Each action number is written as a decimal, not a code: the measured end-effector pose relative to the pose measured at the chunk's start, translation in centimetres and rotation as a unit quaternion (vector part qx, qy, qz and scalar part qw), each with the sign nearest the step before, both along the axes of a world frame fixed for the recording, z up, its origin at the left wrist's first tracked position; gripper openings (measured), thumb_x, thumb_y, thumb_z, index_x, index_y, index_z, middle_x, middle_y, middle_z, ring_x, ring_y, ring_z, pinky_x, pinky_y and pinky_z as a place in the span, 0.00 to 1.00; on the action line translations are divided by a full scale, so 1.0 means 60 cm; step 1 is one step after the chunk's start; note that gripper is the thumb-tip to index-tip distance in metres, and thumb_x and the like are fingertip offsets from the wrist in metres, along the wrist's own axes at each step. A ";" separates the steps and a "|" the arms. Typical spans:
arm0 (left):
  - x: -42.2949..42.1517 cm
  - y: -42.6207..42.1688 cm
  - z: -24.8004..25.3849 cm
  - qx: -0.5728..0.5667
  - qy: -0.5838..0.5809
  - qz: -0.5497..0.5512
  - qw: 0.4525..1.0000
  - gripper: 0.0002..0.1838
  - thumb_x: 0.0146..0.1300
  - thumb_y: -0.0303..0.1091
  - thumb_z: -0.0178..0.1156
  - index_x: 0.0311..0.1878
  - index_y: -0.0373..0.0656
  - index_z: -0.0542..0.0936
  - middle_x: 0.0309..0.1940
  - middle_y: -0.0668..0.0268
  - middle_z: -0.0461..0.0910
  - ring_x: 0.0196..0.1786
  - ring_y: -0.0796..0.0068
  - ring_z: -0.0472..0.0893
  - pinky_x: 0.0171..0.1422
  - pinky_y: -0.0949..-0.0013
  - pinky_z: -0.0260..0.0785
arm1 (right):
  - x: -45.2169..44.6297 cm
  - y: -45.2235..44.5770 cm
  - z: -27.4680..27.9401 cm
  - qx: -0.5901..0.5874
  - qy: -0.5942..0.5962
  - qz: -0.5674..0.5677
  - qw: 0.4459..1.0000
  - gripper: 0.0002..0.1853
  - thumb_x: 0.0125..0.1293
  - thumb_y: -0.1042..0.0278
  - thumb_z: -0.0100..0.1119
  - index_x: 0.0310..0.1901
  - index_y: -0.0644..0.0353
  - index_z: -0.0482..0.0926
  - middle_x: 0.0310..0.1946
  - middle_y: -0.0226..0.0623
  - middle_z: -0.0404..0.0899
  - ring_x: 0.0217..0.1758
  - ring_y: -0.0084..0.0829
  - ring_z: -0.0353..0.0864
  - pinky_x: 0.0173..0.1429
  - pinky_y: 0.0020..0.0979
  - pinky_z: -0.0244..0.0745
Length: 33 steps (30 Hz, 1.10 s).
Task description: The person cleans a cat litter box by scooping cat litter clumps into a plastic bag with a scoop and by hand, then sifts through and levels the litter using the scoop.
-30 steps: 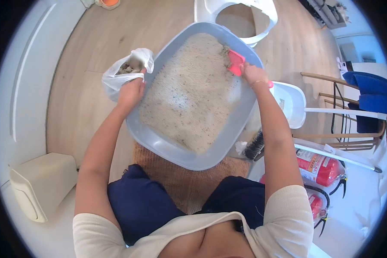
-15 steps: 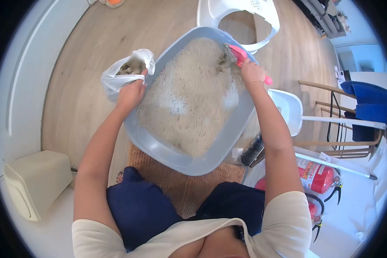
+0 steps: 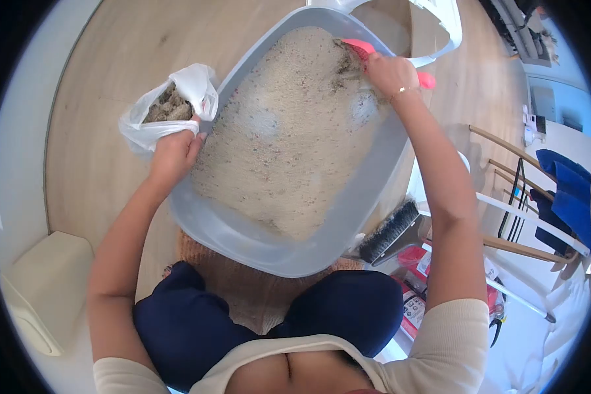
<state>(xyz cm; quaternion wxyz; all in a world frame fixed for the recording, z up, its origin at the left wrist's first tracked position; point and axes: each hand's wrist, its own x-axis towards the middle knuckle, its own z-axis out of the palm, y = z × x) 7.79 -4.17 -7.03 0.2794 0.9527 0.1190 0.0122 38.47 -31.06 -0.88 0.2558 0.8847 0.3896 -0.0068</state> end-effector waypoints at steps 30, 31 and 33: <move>-0.001 -0.003 0.009 -0.073 -0.036 0.050 0.995 0.15 0.63 0.39 0.53 0.26 0.36 0.70 0.22 0.48 0.75 0.28 0.46 0.76 0.33 0.51 0.66 | -0.031 0.090 0.021 -0.178 0.023 0.098 0.979 0.09 0.57 0.69 0.51 0.31 0.54 0.83 0.31 0.34 0.83 0.36 0.34 0.83 0.36 0.35 0.78; -0.001 -0.002 0.004 -0.075 -0.042 0.050 0.995 0.15 0.63 0.39 0.53 0.26 0.36 0.70 0.22 0.48 0.75 0.28 0.46 0.76 0.33 0.51 0.66 | -0.041 0.082 0.016 -0.149 0.007 0.091 0.985 0.09 0.57 0.68 0.51 0.29 0.54 0.83 0.29 0.33 0.83 0.34 0.34 0.84 0.35 0.34 0.77; -0.002 0.001 -0.006 -0.028 -0.044 0.035 0.998 0.22 0.62 0.36 0.52 0.59 0.43 0.69 0.27 0.51 0.79 0.30 0.50 0.79 0.35 0.53 0.70 | -0.073 0.074 0.022 -0.109 -0.014 0.057 0.992 0.09 0.59 0.65 0.51 0.28 0.55 0.81 0.27 0.35 0.83 0.30 0.34 0.84 0.31 0.34 0.77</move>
